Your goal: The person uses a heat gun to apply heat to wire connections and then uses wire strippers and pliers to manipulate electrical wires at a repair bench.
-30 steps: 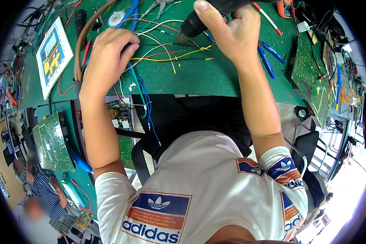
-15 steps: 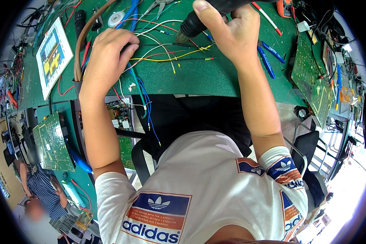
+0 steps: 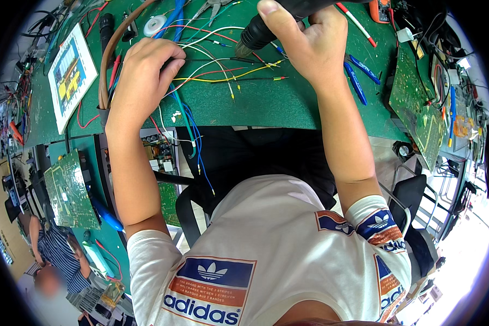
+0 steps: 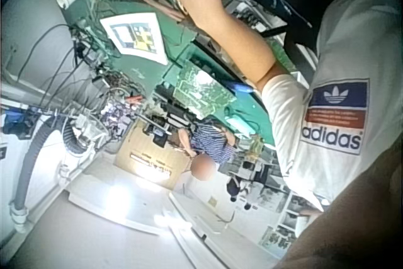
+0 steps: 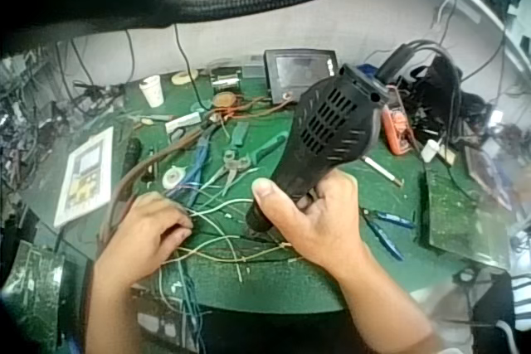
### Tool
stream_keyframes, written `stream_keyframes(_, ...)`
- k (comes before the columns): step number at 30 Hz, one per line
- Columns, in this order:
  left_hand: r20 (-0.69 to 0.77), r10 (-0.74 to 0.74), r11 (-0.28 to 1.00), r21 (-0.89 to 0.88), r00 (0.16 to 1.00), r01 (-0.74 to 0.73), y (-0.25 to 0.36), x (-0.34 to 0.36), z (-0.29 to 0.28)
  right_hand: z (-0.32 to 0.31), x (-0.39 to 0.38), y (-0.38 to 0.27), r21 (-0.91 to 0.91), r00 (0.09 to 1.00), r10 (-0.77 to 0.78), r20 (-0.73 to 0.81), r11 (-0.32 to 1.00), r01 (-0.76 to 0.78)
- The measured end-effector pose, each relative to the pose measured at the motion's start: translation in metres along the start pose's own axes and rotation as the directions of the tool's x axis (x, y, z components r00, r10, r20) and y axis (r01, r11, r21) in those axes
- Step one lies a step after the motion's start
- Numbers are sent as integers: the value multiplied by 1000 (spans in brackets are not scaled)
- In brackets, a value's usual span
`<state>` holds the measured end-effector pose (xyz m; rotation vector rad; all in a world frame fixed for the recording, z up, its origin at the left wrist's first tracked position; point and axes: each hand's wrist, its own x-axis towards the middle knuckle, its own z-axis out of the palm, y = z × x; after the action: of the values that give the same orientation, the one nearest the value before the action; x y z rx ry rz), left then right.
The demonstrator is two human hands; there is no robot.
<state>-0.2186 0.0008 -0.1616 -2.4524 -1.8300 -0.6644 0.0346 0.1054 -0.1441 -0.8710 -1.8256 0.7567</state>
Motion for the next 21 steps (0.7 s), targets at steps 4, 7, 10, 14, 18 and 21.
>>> stream_keyframes(4,-2,4,1000,3,1000,-4,0,0,1,1,-1,1,18,1000,11,-11,1000,-10)
stream_keyframes(7,3,1,1000,6,1000,-1,-1,0,1,0,0,0,3,1000,26,-6,1000,-26)
stream_keyframes(10,4,1,1000,3,1000,-1,0,0,0,0,0,0,-10,1000,23,-6,1000,-23)
stream_keyframes(14,-1,11,1000,1,1000,-11,-1,0,1,1,1,9,0,999,-41,-26,999,41)
stream_keyframes(18,-3,9,1000,-4,1000,-9,0,0,1,4,3,12,54,996,-65,-66,996,69)
stream_keyframes(21,3,2,1000,-5,1000,-2,1,-1,2,5,5,4,106,999,39,-24,994,-36)
